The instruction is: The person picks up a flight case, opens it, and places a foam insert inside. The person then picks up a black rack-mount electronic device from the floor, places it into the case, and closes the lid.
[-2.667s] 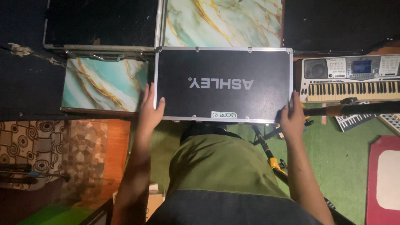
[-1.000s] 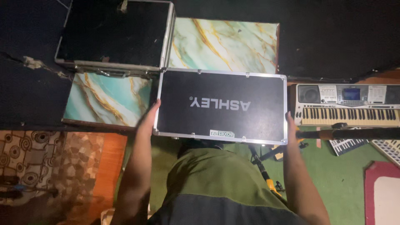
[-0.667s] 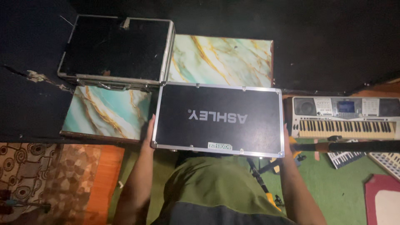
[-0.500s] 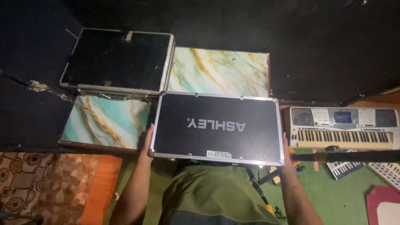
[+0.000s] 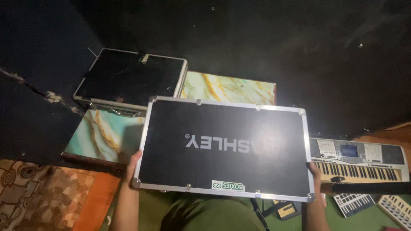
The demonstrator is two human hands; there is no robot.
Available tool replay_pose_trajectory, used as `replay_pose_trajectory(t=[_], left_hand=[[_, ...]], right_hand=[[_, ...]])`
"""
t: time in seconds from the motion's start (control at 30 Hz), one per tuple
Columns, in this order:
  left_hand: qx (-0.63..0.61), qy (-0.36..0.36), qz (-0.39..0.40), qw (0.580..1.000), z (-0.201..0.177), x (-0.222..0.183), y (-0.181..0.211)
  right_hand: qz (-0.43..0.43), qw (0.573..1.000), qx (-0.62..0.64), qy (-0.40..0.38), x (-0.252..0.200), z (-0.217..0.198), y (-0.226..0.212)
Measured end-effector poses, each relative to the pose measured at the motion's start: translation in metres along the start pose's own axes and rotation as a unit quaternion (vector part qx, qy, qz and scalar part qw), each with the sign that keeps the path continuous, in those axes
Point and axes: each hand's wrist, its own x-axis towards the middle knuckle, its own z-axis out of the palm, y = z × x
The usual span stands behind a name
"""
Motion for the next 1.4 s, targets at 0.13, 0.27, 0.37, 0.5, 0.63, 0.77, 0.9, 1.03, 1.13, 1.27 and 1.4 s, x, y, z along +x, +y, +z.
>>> replay_pose_trajectory(t=[0.13,0.27,0.37,0.5,0.63,0.77,0.9,1.03,1.13,1.27,1.4], left_hand=[[-0.024,0.015,0.038,0.999,0.010,-0.023,0.014],[-0.080,0.036,0.047,0.995,-0.003,-0.040,0.026],[-0.059,0.078,0.055,0.994,-0.020,-0.069,0.038],[-0.065,0.110,0.136,0.982,-0.040,-0.098,0.046],[-0.082,0.094,0.183,0.975,-0.065,-0.132,0.064],[-0.039,0.138,0.250,0.958,-0.087,-0.169,0.098],[-0.070,0.166,0.236,0.955,-0.113,-0.215,0.127],[-0.077,0.174,0.256,0.948,-0.144,-0.254,0.151],[-0.078,0.166,0.266,0.946,-0.172,-0.270,0.164],[-0.088,0.150,0.281,0.944,-0.207,-0.278,0.172],[-0.047,0.176,0.313,0.932,-0.207,-0.275,0.183]], right_hand=[[-0.013,1.000,0.022,0.014,-0.037,0.022,-0.038],[-0.063,0.997,0.025,-0.026,-0.035,0.038,-0.053],[-0.097,0.993,0.012,-0.059,-0.031,0.036,-0.049],[-0.096,0.989,0.016,-0.108,-0.004,0.050,-0.044],[-0.050,0.985,0.050,-0.155,0.008,0.079,-0.025],[-0.063,0.979,0.002,-0.193,0.020,0.126,-0.003],[-0.053,0.989,-0.015,-0.135,0.013,0.177,0.027],[-0.110,0.978,-0.019,-0.178,-0.017,0.228,0.039],[-0.011,0.984,-0.051,-0.168,-0.052,0.258,0.044],[-0.007,0.986,-0.060,-0.153,-0.085,0.301,0.042],[0.014,0.988,-0.054,-0.147,-0.086,0.325,0.040]])
